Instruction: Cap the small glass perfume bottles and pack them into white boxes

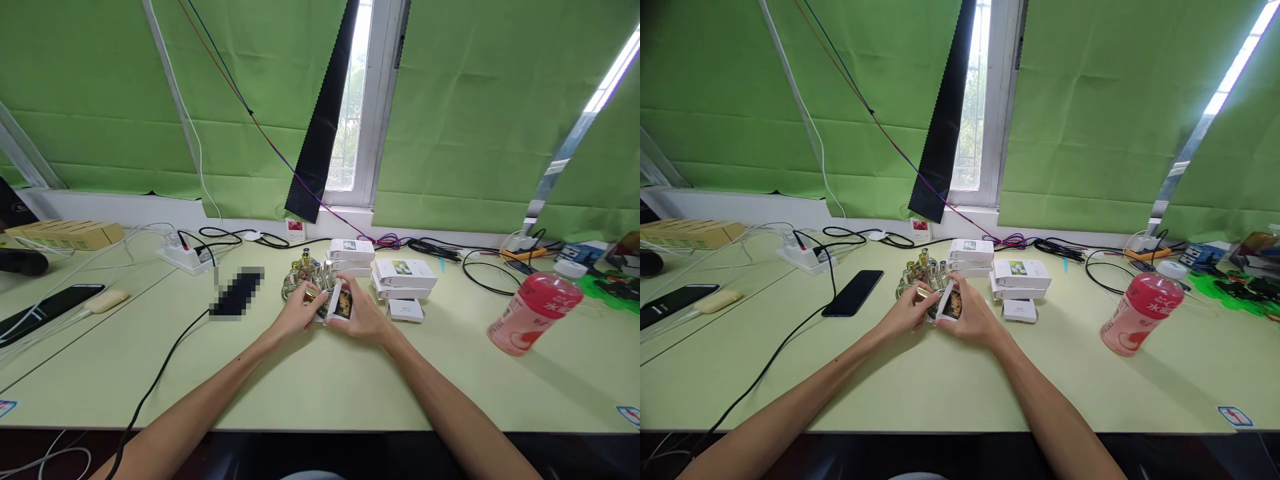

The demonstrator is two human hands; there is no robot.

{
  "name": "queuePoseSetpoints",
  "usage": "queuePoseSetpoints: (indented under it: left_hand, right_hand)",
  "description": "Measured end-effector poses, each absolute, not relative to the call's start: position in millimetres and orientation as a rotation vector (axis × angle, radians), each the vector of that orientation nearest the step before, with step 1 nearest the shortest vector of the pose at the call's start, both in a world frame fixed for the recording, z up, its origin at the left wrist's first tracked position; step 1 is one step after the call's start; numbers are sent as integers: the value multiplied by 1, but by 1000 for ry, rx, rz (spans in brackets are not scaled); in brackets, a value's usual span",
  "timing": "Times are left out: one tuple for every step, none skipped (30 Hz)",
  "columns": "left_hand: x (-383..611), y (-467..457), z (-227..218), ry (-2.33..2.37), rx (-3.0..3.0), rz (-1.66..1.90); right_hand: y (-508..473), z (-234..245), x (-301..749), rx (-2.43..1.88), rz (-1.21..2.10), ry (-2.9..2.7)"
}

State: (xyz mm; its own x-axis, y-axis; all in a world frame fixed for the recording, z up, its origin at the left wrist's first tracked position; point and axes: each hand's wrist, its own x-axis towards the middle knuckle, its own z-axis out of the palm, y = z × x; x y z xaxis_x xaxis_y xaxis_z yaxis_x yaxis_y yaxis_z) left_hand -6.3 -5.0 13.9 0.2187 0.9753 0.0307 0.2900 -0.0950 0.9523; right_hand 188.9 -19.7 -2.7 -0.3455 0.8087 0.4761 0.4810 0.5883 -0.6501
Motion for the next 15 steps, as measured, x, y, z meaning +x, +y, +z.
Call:
queuePoseSetpoints:
  left_hand:
    - [-6, -5, 15, 1228, 1571, 932]
    - [-6, -6, 15, 1227, 1570, 932]
    - [-6, -6, 16, 1227, 1570, 933]
    - [-6, -6, 16, 1225, 1572, 933]
    - [-6, -6, 16, 1223, 1574, 932]
    - [-6, -6, 15, 1221, 1575, 931]
    - [-5, -6, 15, 1218, 1578, 932]
    - [-5, -6, 14, 1214, 1582, 934]
    - [-5, -6, 13, 1210, 1587, 937]
    - [-5, -5, 12, 1206, 1594, 940]
    - [-5, -5, 11, 1202, 1603, 945]
    - [-5, -5, 11, 1200, 1613, 949]
    - [-5, -5, 10, 1198, 1623, 950]
    - [-5, -6, 10, 1196, 1632, 948]
    - [-5, -6, 10, 1193, 1638, 941]
  right_hand:
    - [-20, -3, 189, -1022, 521, -2006]
    - [-20, -3, 189, -1022, 526, -2005]
    - [-19, -3, 189, -1024, 530, -2004]
    - [-19, -4, 189, -1027, 531, -2003]
    - [-19, -4, 189, -1032, 529, -2001]
    - [-18, -5, 189, -1037, 525, -1999]
    - [-18, -5, 189, -1041, 521, -1997]
    - [-18, -5, 189, -1044, 517, -1996]
    - [-18, -6, 189, -1047, 515, -1995]
    - [-17, -6, 189, -1048, 513, -1993]
    - [-17, -6, 189, -1049, 511, -1993]
    - [-17, -6, 189, -1051, 510, -1992]
    - [-17, -6, 189, -1052, 508, -1989]
    - [-17, -5, 189, -1053, 508, -1984]
    - [-18, -5, 189, -1054, 509, -1978]
